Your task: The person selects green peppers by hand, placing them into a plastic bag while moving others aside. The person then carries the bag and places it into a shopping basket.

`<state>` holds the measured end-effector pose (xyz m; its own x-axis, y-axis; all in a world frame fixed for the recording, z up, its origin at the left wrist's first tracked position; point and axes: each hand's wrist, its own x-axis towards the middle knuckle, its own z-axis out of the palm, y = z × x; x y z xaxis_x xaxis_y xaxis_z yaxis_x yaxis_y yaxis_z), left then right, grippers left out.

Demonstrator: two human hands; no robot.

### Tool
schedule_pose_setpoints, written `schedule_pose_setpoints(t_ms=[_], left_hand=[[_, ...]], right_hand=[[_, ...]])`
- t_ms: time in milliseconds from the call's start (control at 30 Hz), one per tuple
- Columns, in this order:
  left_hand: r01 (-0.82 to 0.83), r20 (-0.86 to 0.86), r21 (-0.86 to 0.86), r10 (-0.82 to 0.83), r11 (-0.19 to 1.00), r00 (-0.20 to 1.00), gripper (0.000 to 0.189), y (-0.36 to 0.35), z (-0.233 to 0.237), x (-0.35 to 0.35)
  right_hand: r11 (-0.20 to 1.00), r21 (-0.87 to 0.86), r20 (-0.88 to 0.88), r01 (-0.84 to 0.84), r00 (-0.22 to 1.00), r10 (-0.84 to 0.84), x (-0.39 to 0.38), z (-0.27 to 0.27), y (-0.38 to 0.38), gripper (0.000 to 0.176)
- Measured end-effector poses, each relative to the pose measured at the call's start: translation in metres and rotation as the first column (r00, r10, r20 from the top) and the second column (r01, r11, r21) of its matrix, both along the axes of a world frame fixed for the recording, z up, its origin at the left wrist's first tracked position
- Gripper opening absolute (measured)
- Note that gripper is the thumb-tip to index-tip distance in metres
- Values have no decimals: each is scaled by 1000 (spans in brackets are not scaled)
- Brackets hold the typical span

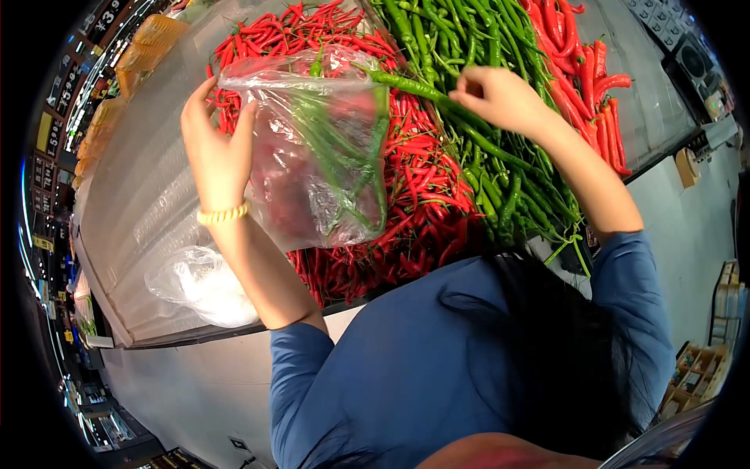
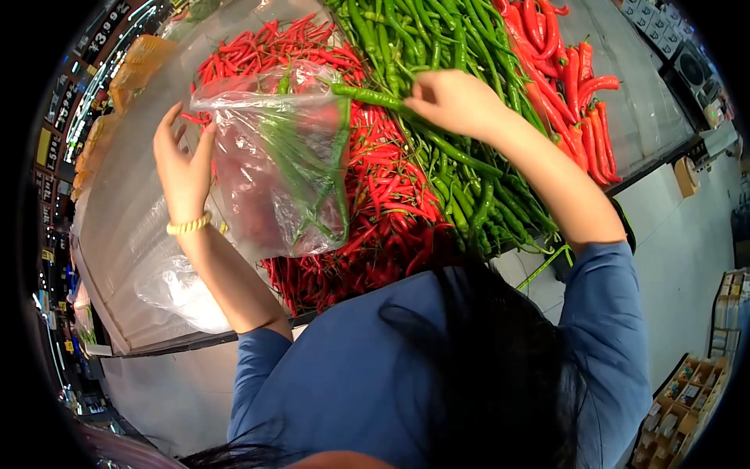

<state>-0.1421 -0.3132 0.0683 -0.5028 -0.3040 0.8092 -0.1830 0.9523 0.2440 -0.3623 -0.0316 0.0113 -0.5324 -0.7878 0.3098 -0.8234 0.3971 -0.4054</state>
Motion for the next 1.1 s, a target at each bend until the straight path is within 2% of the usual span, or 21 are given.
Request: schedule_pose_setpoints(t_ms=[67,100,133,167,200,233,267,333,400,467,533,600,633,667,733,867,900,933,1000,1033,1100], left_hand=[[145,-227,508,-31,849,973,50,47,8,12],[207,-199,540,-115,816,973,46,57,0,15],[284,-171,532,-227,798,959,45,74,-14,6],[284,31,524,-351,803,936,47,100,-20,-2],[247,258,646,-511,722,820,52,118,-23,-14],[278,375,612,-581,741,722,57,125,-42,-34],[288,474,460,-506,840,720,64,125,-69,-59],[132,531,585,-501,800,684,88,140,-76,-94],[222,322,489,-411,844,853,92,142,-109,-126],[196,285,317,-291,928,913,93,140,-123,-151],[100,432,203,-181,974,883,87,143,-120,-165],[183,276,-18,-171,983,946,85,139,-137,-188],[190,316,56,-198,980,928,86,141,-142,-195],[249,285,-27,-231,968,930,84,140,-142,-203],[210,312,2,-201,978,929,83,144,-147,-208],[289,283,126,-313,949,907,83,151,-137,-199],[236,287,73,-247,969,926,88,154,-142,-199],[223,328,22,-218,975,919,89,156,-145,-199],[196,404,-79,-148,977,903,92,162,-146,-198],[81,477,-216,33,973,878,94,166,-143,-200],[0,546,-310,177,951,819,93,172,-126,-198]], right_hand=[[969,179,22,168,984,-175,20,-22,45,24],[966,131,-49,223,975,-218,32,-37,66,27],[922,214,-32,324,945,-324,42,-50,79,29],[930,152,-32,336,942,-335,50,-62,86,31],[934,93,-29,345,939,-344,58,-70,92,33],[951,34,7,307,952,-307,66,-69,93,37],[955,-28,-14,296,955,-297,71,-72,92,35],[934,-138,-25,331,941,-337,80,-72,93,35],[899,-225,69,376,926,-371,85,-76,99,33],[856,-311,60,413,907,-416,87,-85,114,32],[825,-319,78,466,880,-468,84,-94,133,32],[788,-313,32,531,835,-550,77,-103,154,33],[760,-304,45,575,805,-591,73,-105,162,33],[744,-295,16,599,782,-623,68,-107,171,34],[724,-238,2,648,746,-666,54,-110,186,38],[759,23,67,651,757,-651,19,-120,202,47],[747,154,142,647,734,-664,15,-113,200,50],[765,80,39,639,765,-643,8,-120,199,47],[813,122,96,569,809,-580,-2,-119,195,43],[829,88,30,553,830,-557,-5,-122,193,42],[826,170,-50,537,842,-537,-11,-122,190,42]])
